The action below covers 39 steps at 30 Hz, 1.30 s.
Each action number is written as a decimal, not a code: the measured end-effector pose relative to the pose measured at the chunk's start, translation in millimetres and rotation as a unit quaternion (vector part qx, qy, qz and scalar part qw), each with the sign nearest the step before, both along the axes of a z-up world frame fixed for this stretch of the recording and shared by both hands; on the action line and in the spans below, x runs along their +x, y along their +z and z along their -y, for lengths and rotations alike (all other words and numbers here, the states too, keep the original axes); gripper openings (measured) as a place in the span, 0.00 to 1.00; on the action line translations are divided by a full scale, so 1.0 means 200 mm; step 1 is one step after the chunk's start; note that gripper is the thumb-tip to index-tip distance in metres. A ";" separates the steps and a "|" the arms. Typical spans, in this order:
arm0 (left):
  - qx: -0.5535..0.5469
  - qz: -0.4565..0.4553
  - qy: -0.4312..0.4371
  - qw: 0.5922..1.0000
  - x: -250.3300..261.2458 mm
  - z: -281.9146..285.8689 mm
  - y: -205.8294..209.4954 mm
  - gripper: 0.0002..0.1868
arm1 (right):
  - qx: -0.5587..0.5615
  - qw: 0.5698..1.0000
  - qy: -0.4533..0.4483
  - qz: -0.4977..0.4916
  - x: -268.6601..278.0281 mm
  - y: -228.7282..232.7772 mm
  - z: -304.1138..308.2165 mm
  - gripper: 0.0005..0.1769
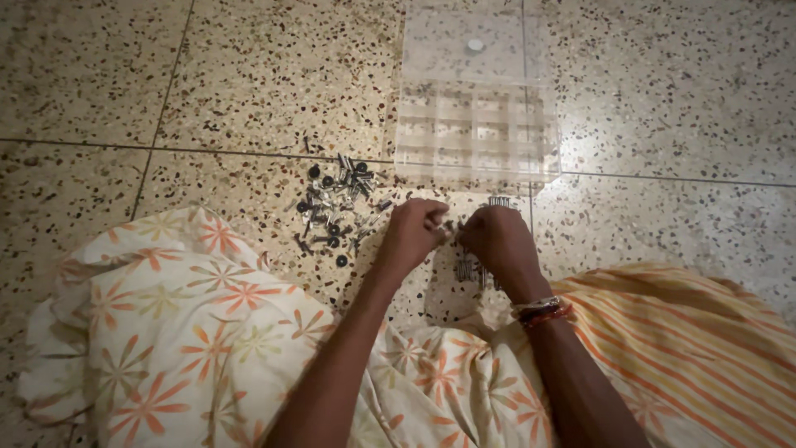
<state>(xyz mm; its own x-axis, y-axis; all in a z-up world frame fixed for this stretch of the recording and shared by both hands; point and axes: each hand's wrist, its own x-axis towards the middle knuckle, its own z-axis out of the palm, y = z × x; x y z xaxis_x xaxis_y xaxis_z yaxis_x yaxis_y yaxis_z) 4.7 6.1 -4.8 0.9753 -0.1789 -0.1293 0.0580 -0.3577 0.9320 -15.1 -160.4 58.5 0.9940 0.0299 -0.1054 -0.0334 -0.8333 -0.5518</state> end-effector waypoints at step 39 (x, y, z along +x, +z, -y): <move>0.010 0.111 -0.020 0.994 -0.03 0.03 0.08 0.13 | -0.001 1.000 0.002 -0.013 -0.01 0.03 0.00 0.09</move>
<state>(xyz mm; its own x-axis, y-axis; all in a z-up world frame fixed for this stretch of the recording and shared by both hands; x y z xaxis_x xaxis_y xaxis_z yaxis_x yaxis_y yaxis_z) -1.8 0.4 11.2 0.9725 -0.2174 0.0837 -0.1623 -0.3742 0.9130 -17.1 -161.3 63.8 0.9907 0.0341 -0.1320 -0.0445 -0.8340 -0.5499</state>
